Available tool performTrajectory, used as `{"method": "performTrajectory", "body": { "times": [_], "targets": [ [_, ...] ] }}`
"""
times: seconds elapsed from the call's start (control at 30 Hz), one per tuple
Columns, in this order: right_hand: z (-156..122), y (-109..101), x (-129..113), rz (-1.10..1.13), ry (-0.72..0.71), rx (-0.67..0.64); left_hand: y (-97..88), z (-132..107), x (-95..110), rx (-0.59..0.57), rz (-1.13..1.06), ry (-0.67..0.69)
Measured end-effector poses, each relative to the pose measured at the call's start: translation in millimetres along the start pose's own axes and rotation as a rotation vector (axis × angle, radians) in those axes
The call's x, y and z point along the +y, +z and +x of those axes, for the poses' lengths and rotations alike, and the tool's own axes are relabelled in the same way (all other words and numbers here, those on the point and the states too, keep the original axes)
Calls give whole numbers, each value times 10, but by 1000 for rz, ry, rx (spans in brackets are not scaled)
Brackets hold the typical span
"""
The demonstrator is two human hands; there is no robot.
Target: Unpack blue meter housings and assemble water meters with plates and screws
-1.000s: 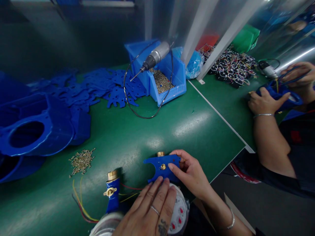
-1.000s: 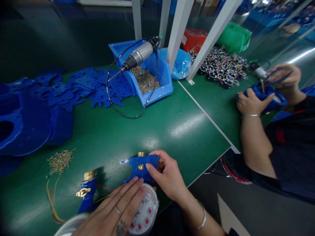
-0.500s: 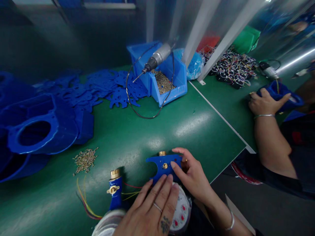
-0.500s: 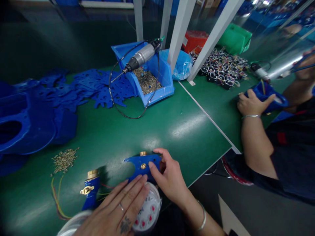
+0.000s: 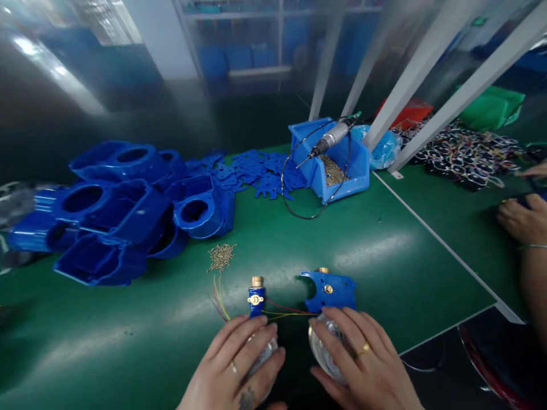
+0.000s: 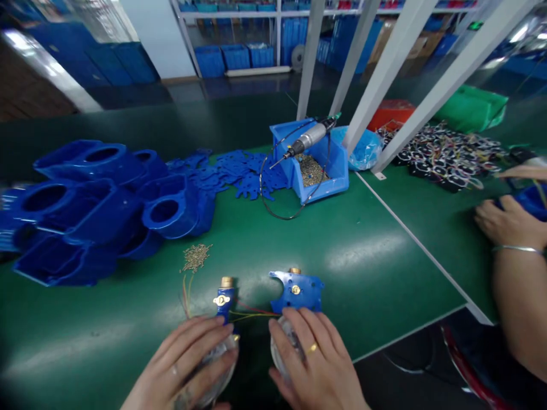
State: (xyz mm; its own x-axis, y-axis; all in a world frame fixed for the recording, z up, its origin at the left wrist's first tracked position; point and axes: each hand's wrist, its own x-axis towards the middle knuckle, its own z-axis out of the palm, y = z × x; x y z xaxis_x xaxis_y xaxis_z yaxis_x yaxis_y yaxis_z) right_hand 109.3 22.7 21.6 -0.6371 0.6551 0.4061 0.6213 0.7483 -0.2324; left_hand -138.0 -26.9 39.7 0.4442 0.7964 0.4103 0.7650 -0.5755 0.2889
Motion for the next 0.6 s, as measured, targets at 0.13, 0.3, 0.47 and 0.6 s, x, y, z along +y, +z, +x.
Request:
{"method": "performTrajectory", "body": {
  "times": [0.13, 0.3, 0.47, 0.6],
  "targets": [
    [-21, 96, 127, -11, -39, -122, 219, 4, 83, 53, -13, -61],
    [71, 91, 361, -36, -65, -90, 336, 54, 110, 146, -15, -59],
    [91, 106, 445, -125, -131, -87, 46, 42, -166, 174, 9, -57],
    [89, 137, 468, -196, -195, -42, -211, 57, -571, 329, 177, -347]
  ]
}}
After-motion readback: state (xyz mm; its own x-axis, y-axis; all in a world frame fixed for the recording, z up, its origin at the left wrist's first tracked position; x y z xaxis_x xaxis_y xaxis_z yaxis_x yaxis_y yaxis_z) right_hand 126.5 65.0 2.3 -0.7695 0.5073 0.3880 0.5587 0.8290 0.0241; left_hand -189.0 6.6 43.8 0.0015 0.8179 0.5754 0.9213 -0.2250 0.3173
